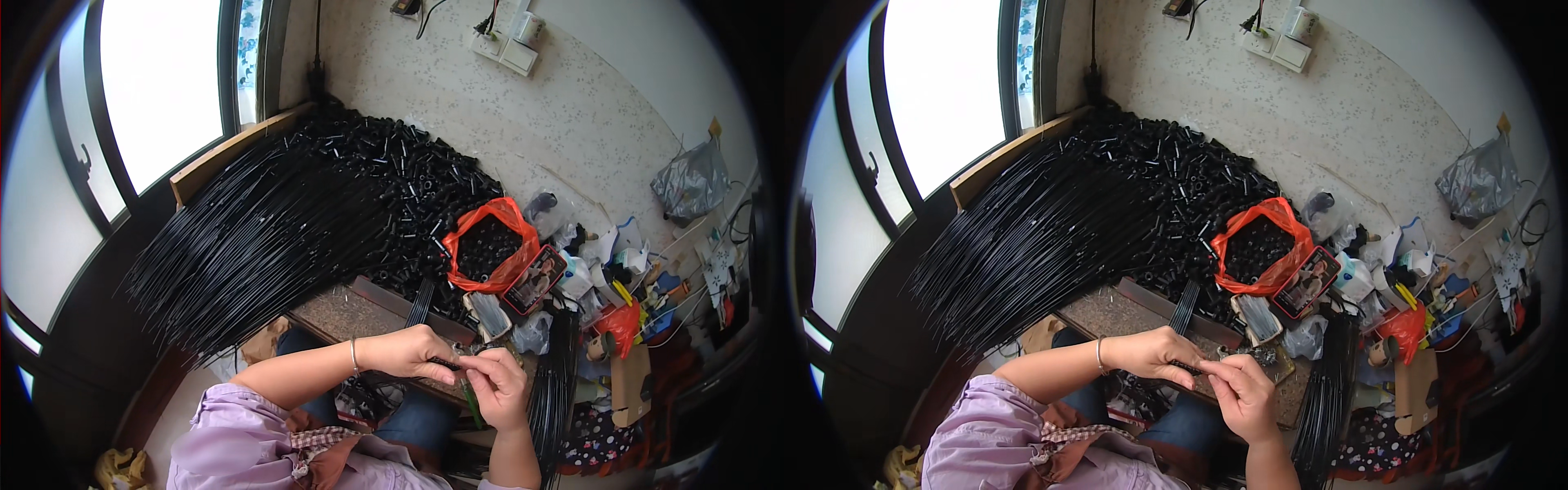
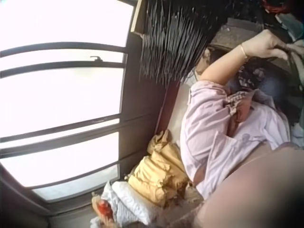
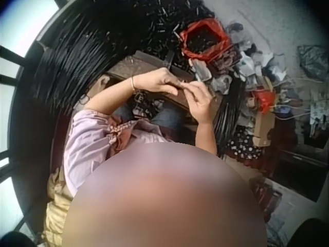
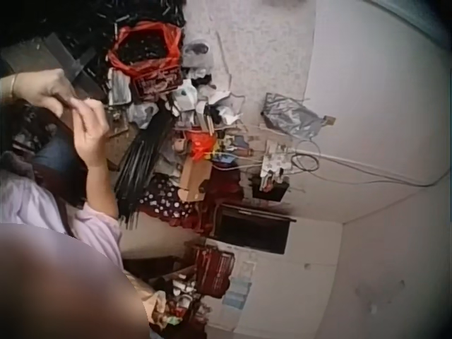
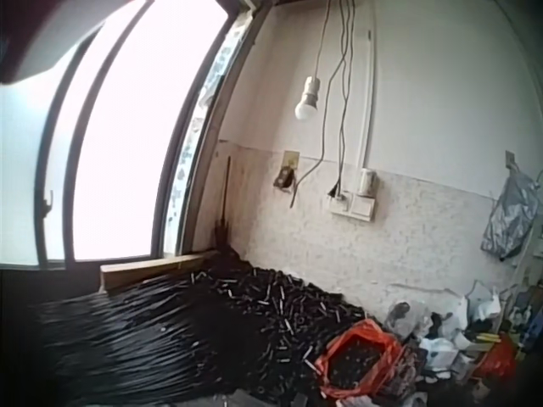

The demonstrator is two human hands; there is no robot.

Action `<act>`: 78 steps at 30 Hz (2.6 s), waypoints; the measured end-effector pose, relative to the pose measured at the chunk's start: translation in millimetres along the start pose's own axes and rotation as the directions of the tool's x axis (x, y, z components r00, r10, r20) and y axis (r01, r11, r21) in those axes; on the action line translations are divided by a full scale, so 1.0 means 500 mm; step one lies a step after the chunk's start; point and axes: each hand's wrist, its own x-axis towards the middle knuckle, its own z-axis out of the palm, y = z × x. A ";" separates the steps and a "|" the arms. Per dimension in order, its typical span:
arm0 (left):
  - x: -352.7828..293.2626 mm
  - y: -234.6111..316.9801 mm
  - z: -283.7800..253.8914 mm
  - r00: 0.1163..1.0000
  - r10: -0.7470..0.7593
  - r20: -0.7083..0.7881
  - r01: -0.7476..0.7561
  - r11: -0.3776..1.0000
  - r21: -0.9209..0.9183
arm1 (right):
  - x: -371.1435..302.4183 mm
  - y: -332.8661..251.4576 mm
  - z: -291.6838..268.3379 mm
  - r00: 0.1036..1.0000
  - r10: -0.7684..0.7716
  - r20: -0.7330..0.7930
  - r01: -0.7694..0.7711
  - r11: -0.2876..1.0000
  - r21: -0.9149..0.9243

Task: Manually assembling umbrella ribs by attaching plastic caps to long metal rods.

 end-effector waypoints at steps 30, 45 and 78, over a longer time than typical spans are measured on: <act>-0.194 -0.107 0.105 0.895 -0.442 0.057 0.210 0.530 0.822 | 0.001 0.476 0.052 0.963 0.247 -0.109 -0.249 0.663 -0.706; -0.174 -0.102 0.089 0.881 -0.470 0.058 0.292 0.635 0.716 | 0.047 0.388 0.166 0.967 0.221 0.129 -0.183 0.950 -0.252; -0.184 -0.111 0.087 0.870 -0.483 0.097 0.214 0.547 0.809 | 0.029 0.399 0.116 0.984 0.121 0.134 -0.061 0.922 -0.383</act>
